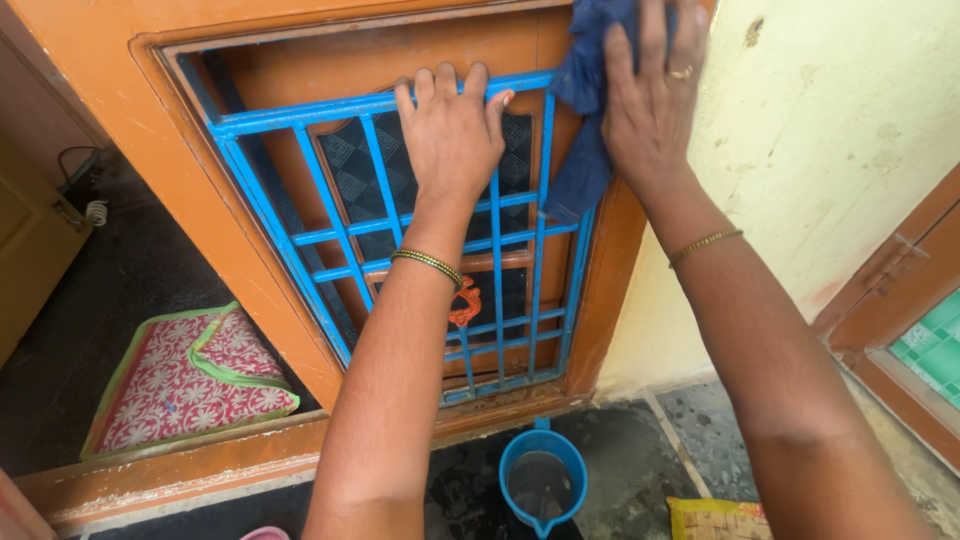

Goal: The person wipes the blue metal grilles and orange wooden frame of a door using a blue cloth. They repeatedly dip the cloth into a blue bucket of water on the floor to keep it wet while cleaning the bars and frame.

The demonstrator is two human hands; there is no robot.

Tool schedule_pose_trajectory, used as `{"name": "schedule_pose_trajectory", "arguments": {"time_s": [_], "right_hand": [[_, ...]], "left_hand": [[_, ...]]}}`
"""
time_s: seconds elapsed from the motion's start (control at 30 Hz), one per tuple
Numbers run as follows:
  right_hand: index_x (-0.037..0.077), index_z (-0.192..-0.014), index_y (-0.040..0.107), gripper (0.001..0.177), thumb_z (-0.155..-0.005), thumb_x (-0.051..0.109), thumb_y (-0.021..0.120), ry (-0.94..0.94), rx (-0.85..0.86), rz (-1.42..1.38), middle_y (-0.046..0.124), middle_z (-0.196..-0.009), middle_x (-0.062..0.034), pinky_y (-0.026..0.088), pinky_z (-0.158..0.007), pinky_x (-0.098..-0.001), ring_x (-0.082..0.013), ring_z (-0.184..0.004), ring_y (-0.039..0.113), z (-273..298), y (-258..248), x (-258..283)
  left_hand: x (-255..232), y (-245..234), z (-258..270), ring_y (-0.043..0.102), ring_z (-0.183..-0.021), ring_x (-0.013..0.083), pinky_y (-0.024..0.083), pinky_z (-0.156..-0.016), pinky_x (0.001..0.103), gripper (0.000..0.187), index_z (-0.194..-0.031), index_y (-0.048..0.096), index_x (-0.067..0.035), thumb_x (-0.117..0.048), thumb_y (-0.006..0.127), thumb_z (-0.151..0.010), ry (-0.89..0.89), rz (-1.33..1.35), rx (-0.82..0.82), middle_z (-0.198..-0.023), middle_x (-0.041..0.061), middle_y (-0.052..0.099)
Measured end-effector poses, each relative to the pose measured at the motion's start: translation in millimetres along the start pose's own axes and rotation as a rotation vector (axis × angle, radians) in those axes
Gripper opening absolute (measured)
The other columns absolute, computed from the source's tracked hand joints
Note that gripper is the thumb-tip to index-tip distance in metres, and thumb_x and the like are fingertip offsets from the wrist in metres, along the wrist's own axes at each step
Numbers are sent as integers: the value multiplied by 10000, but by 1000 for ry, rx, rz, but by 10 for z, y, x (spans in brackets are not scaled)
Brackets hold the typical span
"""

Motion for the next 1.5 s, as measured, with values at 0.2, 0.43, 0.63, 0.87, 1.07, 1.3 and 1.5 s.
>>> {"name": "schedule_pose_trajectory", "arguments": {"time_s": [0.2,0.43,0.63,0.87,1.07,1.3,1.5], "right_hand": [[1,-1409,680,365,-1058,3,580,-14,17,-56,349,-1698,-145,336,-1275,-559,-401,-1579,259,734,190,376],[-45,-1182,716,358,-858,90,650,-167,306,-109,496,-1419,-212,424,-1114,-593,-478,-1387,412,2355,204,920],[15,-1110,711,306,-809,49,669,-328,326,-224,532,-1419,-186,448,-1062,-581,-414,-1339,463,1985,-11,600],[-7,-1279,659,271,-1012,37,642,-244,108,-42,497,-1550,-154,360,-1252,-580,-395,-1537,362,276,-38,-128],[-54,-1312,614,402,-912,-21,611,98,145,-118,383,-1514,-239,289,-1227,-644,-501,-1515,281,1414,301,478],[-36,-1179,657,411,-787,82,617,-182,426,-305,518,-1414,-238,295,-1159,-633,-479,-1416,370,3420,311,1297],[-23,-1263,612,468,-810,94,615,-219,652,-232,538,-1377,-204,409,-1056,-509,-391,-1237,513,3057,73,1308]], "left_hand": [[17,-16,13,547,-1019,348,370,-1018,538,356,-1101,710,-77,-406,624,-995,-9,10,-25,-1019,168,646],[30,-22,-4,553,-1024,341,377,-1004,532,368,-1118,711,-91,-423,602,-1002,1,5,-11,-1025,159,654],[8,-38,-14,547,-1019,337,373,-1002,529,357,-1128,716,-103,-414,599,-999,-6,7,30,-1022,151,655],[5,-44,-21,547,-1020,341,366,-1019,531,357,-1111,716,-84,-408,616,-999,-14,17,19,-1023,162,652],[2,-48,4,557,-1018,340,366,-1029,531,359,-1069,725,-67,-402,640,-972,-51,49,-40,-1010,165,658],[26,-4,33,556,-1016,333,376,-1031,528,323,-1066,726,-78,-381,654,-981,-8,73,-80,-1018,160,657],[22,10,35,554,-1006,332,383,-1008,523,323,-1072,716,-89,-390,651,-973,0,62,-80,-1007,151,648]]}}
Point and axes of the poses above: each hand's wrist, its own z-axis away from the middle knuckle, its own y-axis out of the palm, x = y × z, the point moved 2 cm from there along -z, towards the middle knuckle
